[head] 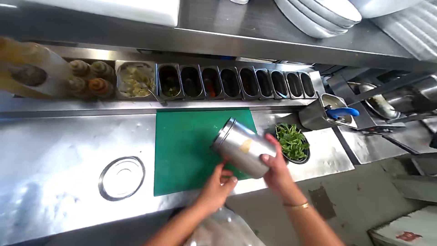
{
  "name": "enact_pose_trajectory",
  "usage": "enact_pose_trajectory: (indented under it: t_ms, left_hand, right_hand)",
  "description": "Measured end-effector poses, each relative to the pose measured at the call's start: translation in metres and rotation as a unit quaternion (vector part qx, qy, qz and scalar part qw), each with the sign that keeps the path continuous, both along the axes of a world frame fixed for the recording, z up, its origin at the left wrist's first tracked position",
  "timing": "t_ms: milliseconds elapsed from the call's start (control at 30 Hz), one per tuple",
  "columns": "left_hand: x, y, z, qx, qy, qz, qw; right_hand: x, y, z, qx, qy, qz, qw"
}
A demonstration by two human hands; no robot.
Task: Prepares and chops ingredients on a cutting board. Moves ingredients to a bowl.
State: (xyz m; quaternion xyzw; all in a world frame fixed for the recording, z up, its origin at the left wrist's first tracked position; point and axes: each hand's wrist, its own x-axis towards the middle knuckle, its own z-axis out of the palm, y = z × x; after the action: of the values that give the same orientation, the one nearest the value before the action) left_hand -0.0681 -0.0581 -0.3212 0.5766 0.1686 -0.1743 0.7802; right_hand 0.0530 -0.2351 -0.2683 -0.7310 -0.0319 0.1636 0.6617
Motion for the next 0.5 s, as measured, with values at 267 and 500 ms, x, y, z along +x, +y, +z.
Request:
enact_pose_trajectory:
  t_ms: [267,500]
  left_hand:
    - [-0.045,0.043,-0.053,0.340,0.019,-0.011,0.940]
    - [-0.049,0.059,-0.064,0.297,-0.008,0.003,0.955]
  right_hand:
    - [0.029,0.132,0.031,-0.563,-0.261,0.284,0.731]
    - [0.032,0.160,0.028,-0.566,-0.226,0.319,0.726]
